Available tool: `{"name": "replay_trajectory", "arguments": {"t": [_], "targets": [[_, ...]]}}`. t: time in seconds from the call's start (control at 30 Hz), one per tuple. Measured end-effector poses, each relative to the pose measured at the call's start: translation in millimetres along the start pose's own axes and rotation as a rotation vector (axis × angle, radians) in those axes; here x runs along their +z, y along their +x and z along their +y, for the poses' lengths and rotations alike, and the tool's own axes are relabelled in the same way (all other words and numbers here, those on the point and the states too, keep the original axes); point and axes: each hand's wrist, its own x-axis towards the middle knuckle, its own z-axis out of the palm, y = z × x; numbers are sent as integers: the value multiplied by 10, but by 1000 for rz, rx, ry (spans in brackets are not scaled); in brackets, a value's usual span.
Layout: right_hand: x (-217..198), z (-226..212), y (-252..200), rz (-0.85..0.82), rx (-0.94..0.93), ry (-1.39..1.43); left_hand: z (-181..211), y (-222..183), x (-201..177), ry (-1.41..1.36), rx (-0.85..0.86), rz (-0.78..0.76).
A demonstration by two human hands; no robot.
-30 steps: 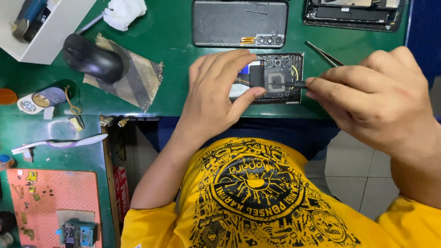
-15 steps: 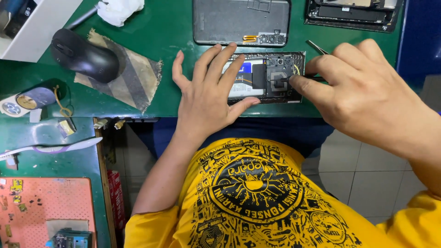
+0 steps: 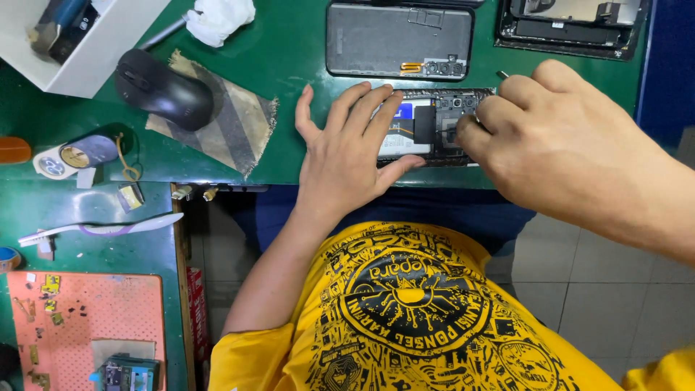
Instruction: The person uses a screwdriver to remove screws from a smartphone's internal chassis. They then lift the motherboard assembly and place it into the phone's back housing, aligning the components before setting the device down.
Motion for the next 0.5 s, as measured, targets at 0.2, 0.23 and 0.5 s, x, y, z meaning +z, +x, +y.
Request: {"name": "replay_trajectory", "arguments": {"t": [0.2,0.23,0.5], "targets": [[-62,8,194,-120,-27,1,2,-10,10,-42,-24,-5],[-55,37,204,-118,-26,-1,3,-18,9,-40,-23,-3],[-57,96,176,-134,-178,68,-9,-47,39,0,-52,-17]]}}
